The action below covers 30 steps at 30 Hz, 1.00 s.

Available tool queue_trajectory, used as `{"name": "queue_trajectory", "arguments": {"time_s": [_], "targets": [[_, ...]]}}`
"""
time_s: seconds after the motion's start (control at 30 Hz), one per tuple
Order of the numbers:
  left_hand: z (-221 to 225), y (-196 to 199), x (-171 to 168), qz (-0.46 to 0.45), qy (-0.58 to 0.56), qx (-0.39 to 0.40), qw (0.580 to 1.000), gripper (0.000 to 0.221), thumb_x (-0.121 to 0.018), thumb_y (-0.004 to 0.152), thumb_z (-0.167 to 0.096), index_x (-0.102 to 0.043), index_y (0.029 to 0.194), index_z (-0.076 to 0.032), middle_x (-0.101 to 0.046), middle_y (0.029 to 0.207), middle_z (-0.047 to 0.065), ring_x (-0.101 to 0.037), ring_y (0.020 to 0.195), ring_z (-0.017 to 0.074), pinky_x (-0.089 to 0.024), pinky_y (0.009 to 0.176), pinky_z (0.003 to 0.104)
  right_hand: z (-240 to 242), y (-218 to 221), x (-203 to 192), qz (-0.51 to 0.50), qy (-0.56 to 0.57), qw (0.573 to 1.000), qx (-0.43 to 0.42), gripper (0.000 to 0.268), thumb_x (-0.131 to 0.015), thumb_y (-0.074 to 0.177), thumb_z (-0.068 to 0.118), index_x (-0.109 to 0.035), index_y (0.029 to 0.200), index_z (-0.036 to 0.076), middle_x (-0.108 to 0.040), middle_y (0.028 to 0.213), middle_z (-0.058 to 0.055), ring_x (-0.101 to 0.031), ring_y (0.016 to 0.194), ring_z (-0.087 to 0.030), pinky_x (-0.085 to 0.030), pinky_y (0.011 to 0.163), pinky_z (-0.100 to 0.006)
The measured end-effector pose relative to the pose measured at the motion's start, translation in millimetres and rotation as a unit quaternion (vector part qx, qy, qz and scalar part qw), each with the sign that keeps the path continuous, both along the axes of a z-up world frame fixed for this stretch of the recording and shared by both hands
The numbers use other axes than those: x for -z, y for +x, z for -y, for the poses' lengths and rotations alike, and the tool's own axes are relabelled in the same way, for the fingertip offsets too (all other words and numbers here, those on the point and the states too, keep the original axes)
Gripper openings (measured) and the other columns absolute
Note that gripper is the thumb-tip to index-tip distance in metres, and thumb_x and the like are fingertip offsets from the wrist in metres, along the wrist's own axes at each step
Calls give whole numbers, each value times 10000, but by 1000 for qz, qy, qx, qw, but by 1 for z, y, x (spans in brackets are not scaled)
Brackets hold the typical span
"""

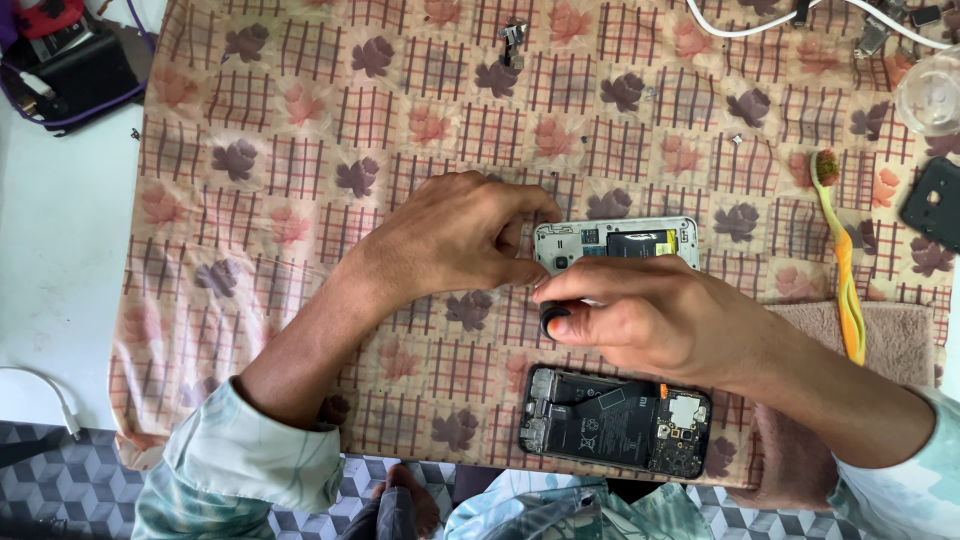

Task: The person disassembles and reassembles two smartphones on a patterned tablecloth. They remove the back cover and battery from one phone, then use a screwdriver to remove screws from the other phone's back cover. The person handles the phones and tools directly with their hands.

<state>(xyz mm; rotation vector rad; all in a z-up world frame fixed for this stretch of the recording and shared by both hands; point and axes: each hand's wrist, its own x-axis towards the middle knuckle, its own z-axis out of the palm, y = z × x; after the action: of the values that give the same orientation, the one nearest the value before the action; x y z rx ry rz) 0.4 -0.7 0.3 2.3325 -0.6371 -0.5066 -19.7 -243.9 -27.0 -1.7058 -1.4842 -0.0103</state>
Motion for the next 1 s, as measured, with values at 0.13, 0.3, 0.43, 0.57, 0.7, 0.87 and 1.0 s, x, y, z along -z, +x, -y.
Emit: {"name": "queue_trajectory", "arguments": {"time_s": [0.13,0.3,0.43,0.57,0.7,0.87,1.0], "targets": [[-1,-1,0,3,0,-3,1000,497,-866,740,-216,-705,1184,-61,-784,830,120,-773,712,203,-613,692,370,-1,1,-1,1,1,1000,10,436,-711,965,-19,-416,1259,111,-717,1052,-215,-705,645,-135,-611,480,-206],[-1,-1,-1,5,-12,-7,1000,506,-879,719,-228,-714,1167,-60,-784,847,131,-776,716,207,-605,712,386,-3,2,-5,7,-8,1000,28,456,-738,993,-4,-400,1285,87,-717,1010,-189,-679,623,-117,-591,467,-198],[-1,0,-1,-21,19,-16,999,485,-868,751,-240,-709,1182,-86,-783,830,133,-775,725,204,-619,730,385,-7,7,-14,42,13,999,23,501,-746,1026,55,-339,1316,95,-645,937,-105,-718,731,-157,-652,592,-233],[0,1,0,24,-12,1,1000,494,-895,710,-214,-722,1155,-89,-788,868,114,-776,720,199,-614,742,397,-8,9,-18,-87,-84,993,2,475,-662,921,-83,-395,1286,59,-764,1044,-193,-620,494,-48,-582,377,-145],[0,2,4,7,11,-6,1000,513,-908,689,-215,-720,1155,-114,-790,823,95,-769,713,189,-609,710,392,-3,12,-12,-76,-116,990,10,381,-598,949,-107,-280,1103,36,-768,1116,-191,-535,423,-13,-446,304,-185],[1,1,2,11,4,-5,1000,519,-911,689,-231,-720,1156,-109,-783,813,95,-763,704,184,-608,685,386,-4,14,-5,-8,-49,999,14,401,-636,958,-131,-296,1137,-14,-725,1070,-228,-556,455,-45,-480,335,-190],[0,1,2,-23,19,-8,1000,496,-892,729,-249,-716,1169,-105,-775,799,97,-759,672,182,-614,664,367,-3,11,-7,-17,-35,999,10,444,-665,927,-112,-337,1183,46,-725,1088,-215,-664,576,-116,-576,448,-226]]}}
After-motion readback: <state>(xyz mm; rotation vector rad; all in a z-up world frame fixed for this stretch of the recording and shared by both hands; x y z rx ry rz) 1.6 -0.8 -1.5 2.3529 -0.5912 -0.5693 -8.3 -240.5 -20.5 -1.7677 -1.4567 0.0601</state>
